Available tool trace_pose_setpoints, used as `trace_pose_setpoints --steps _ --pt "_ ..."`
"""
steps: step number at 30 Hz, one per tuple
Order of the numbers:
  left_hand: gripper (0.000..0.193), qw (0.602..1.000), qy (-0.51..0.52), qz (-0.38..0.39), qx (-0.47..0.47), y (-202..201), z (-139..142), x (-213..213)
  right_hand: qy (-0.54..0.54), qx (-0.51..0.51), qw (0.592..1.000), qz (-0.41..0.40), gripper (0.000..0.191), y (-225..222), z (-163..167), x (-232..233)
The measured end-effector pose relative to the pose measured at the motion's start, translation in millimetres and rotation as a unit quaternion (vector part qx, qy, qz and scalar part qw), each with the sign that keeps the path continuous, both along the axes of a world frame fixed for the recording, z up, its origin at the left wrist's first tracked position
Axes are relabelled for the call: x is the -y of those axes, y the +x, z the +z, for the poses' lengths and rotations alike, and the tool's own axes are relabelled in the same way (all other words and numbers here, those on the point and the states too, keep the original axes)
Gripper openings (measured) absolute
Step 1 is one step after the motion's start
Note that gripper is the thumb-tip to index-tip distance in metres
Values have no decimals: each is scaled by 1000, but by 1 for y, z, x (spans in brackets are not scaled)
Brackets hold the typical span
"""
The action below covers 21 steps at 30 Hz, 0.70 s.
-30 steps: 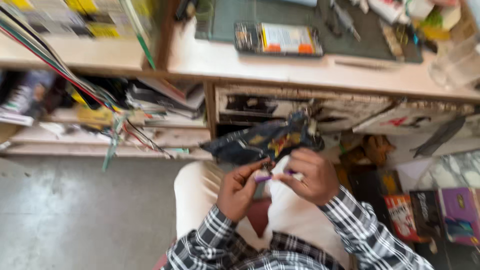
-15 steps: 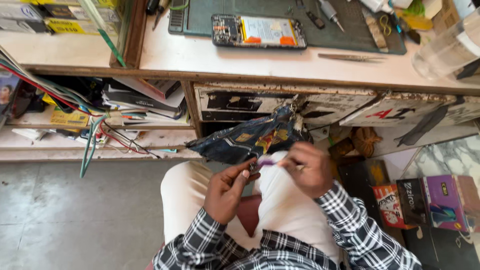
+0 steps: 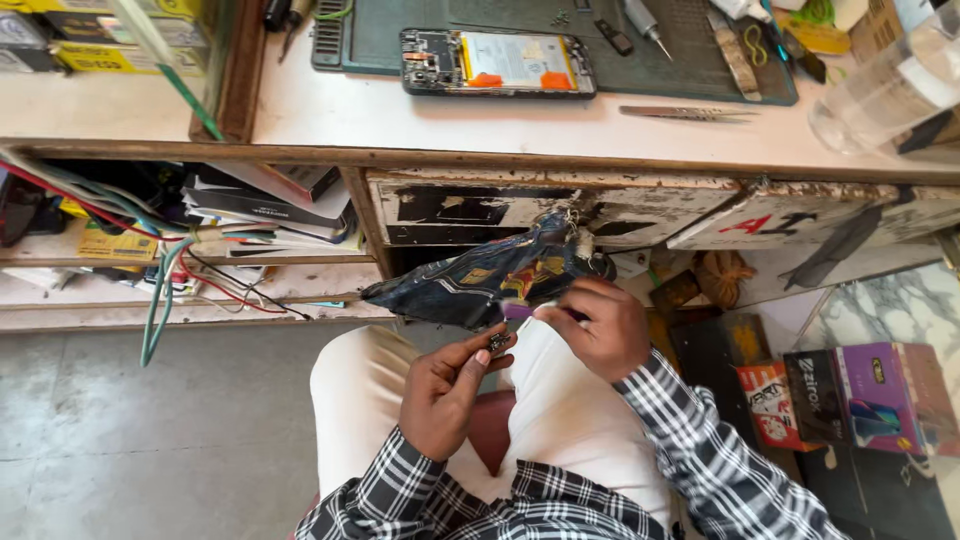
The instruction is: The person sits at a cluttered workbench and uses a small purple tool to scrape or clean a tiny component. They then pick up a disassembled smartphone, connect a red and white wire to its battery, and hold the connection while inspecting the device.
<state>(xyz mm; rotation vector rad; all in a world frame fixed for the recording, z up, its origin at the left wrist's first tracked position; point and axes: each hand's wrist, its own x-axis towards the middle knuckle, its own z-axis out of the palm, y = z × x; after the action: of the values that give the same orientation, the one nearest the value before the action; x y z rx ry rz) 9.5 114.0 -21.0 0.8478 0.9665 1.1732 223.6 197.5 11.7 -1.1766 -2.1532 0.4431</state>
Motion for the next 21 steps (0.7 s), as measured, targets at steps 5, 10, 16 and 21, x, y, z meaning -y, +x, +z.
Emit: trace_pose_setpoints --steps 5,10,16,21 --pt "37 1000 17 3 10 -1 1 -5 18 24 999 45 37 -7 1 -2" --pt "37 999 15 11 -31 -3 2 -8 40 2 998 44 39 -9 5 -2" --pt "34 994 96 53 15 -11 4 -7 75 25 997 -17 25 8 5 -11" --pt "37 997 28 68 -27 -16 4 -14 213 -137 962 -105 20 85 44 -58"
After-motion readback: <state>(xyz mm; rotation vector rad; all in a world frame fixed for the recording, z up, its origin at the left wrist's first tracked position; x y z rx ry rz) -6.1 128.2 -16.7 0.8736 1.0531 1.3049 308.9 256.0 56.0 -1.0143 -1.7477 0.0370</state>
